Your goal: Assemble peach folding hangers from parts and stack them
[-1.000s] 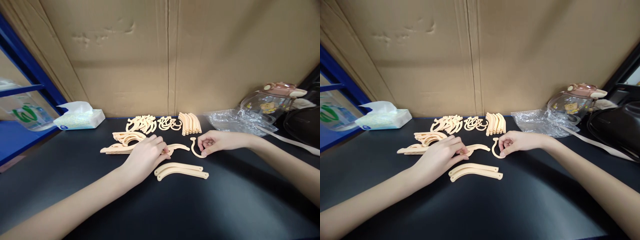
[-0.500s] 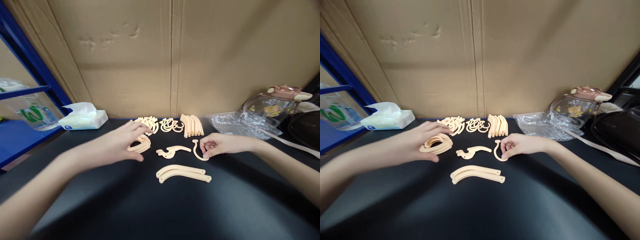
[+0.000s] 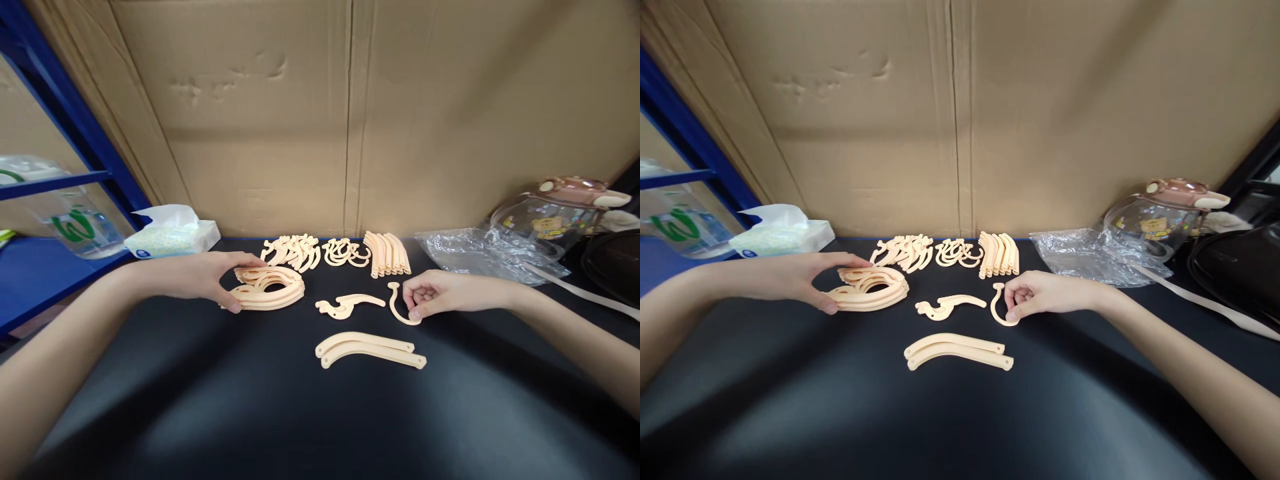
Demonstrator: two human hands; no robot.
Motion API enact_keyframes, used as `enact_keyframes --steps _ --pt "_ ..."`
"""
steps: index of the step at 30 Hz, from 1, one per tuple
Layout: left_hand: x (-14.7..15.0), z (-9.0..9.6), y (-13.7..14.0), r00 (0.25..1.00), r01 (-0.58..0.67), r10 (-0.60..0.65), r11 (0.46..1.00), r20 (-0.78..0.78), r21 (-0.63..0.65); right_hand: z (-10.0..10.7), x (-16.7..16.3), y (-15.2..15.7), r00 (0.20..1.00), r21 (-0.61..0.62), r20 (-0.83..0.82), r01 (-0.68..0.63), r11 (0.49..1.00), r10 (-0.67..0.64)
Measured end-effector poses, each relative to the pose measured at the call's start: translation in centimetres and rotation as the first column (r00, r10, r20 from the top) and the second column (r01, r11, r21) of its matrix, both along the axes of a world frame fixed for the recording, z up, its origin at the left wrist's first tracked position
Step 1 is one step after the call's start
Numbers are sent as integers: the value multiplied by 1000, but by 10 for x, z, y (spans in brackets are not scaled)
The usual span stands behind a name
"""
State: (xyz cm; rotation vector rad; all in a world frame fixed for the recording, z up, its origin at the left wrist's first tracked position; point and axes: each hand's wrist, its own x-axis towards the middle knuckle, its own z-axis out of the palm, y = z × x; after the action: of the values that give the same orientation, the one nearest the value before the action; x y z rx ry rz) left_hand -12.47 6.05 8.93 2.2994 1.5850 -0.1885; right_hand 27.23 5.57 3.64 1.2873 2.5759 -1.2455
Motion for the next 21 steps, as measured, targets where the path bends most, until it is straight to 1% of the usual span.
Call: enact_keyframes --steps 6,13,18,21 --pt "0 1 0 1000 13 -13 1000 23 -15 -2 1 1 1000 -8 -11 0 1000 0" --pt "8 5 -3 999 -26 26 1000 -25 -9 -4 2 2 1000 -19 -14 13 1000 -13" --pt "4 3 -1 997 -27 25 999 -66 -19 -4 1 1 1000 -16 -18 9 1000 -10" --pt "0 2 -2 998 5 -5 1000 -59 6 -2 1 0 1000 -12 -4 7 1000 -7"
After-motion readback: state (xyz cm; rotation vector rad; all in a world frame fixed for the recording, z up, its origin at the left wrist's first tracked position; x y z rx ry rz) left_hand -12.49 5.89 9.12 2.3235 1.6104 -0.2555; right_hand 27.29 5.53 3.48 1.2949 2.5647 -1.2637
